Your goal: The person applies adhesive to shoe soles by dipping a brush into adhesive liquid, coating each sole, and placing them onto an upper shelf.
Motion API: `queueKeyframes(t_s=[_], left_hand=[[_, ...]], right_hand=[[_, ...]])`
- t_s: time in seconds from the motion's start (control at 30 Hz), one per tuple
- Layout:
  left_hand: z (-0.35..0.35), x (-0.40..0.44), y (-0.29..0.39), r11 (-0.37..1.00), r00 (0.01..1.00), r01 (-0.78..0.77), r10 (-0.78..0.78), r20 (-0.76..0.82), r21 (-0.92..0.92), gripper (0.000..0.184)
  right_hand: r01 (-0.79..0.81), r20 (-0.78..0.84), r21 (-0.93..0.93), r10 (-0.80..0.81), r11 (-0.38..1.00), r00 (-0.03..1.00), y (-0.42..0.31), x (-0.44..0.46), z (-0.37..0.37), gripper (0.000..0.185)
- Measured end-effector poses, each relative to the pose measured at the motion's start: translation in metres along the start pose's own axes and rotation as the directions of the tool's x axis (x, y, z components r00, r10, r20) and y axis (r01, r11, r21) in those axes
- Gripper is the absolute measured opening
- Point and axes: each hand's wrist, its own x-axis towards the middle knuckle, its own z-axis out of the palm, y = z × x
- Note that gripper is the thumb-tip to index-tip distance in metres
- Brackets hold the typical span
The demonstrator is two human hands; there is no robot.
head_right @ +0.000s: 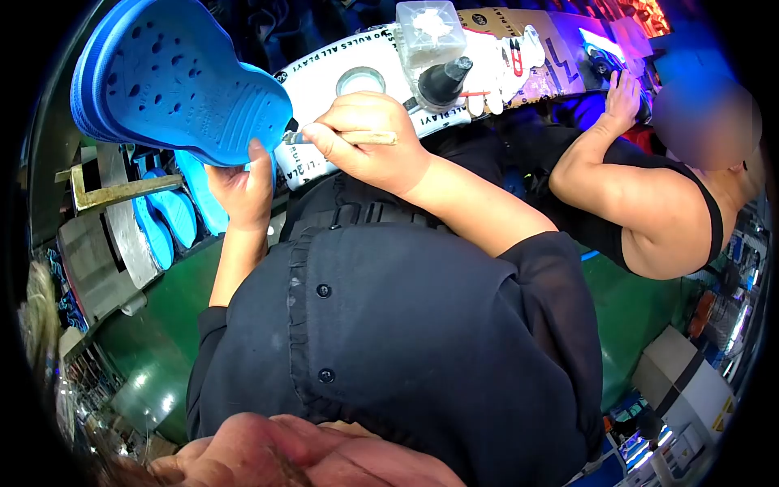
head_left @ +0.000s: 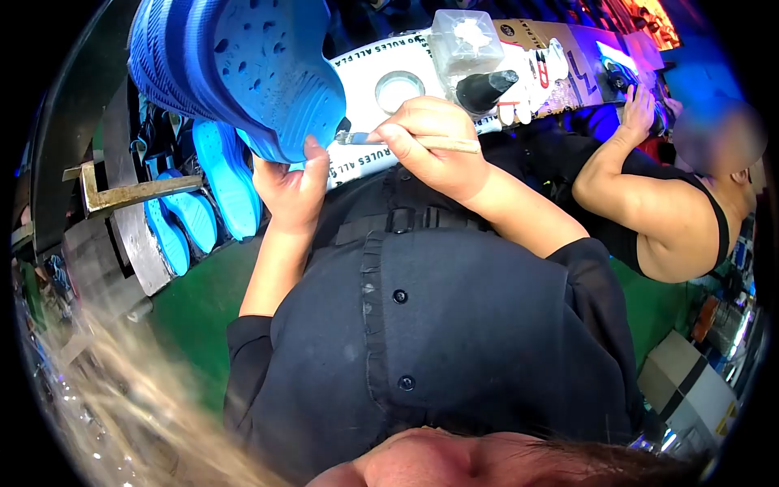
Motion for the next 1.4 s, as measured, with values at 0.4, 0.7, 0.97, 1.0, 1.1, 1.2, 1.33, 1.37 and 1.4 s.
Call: queueKeyframes(t_s=[0.4,0.7,0.97,1.0,1.1,1.2,1.33,1.37,1.4], left_hand=[[-0.001,0.001,-0.005,0.981,0.989,-0.145,0.145,0.004,0.127,0.027],[0.001,0.007,0.007,1.0,1.0,-0.007,0.008,-0.01,0.015,0.038],[-0.025,0.053,0.085,0.779,0.848,0.513,-0.395,0.352,-0.361,0.061],[-0.025,0.061,0.101,0.684,0.75,0.638,-0.448,0.486,-0.355,0.064],[0.004,0.081,0.127,0.721,0.724,0.635,-0.431,0.538,-0.277,0.075],[0.044,0.125,0.135,0.797,0.759,0.538,-0.317,0.568,-0.275,0.071],[0.09,0.232,0.14,0.845,0.769,0.496,-0.321,0.553,-0.198,0.027],[0.104,0.253,0.149,0.857,0.784,0.46,-0.267,0.561,-0.234,0.022],[0.108,0.281,0.141,0.874,0.782,0.458,-0.309,0.541,-0.162,0.023]], right_hand=[[-0.168,0.067,0.049,0.164,0.985,0.984,-0.006,0.002,-0.006,0.02],[-0.084,-0.104,0.029,0.086,0.996,0.991,-0.005,-0.007,-0.025,0.015],[-0.381,-0.259,0.251,0.441,0.89,0.859,0.018,-0.037,-0.057,0.025],[-0.405,-0.26,0.257,0.466,0.877,0.846,0.017,-0.039,-0.057,0.025],[-0.438,-0.252,0.317,0.52,0.841,0.816,0.013,-0.04,-0.063,0.029],[-0.47,-0.255,0.313,0.549,0.825,0.796,0.008,-0.042,-0.071,0.029],[-0.485,-0.246,0.337,0.573,0.807,0.782,0.006,-0.049,-0.076,0.03],[-0.492,-0.252,0.337,0.581,0.803,0.774,0.006,-0.051,-0.077,0.031],[-0.472,-0.249,0.332,0.559,0.816,0.791,0.009,-0.054,-0.079,0.031]])
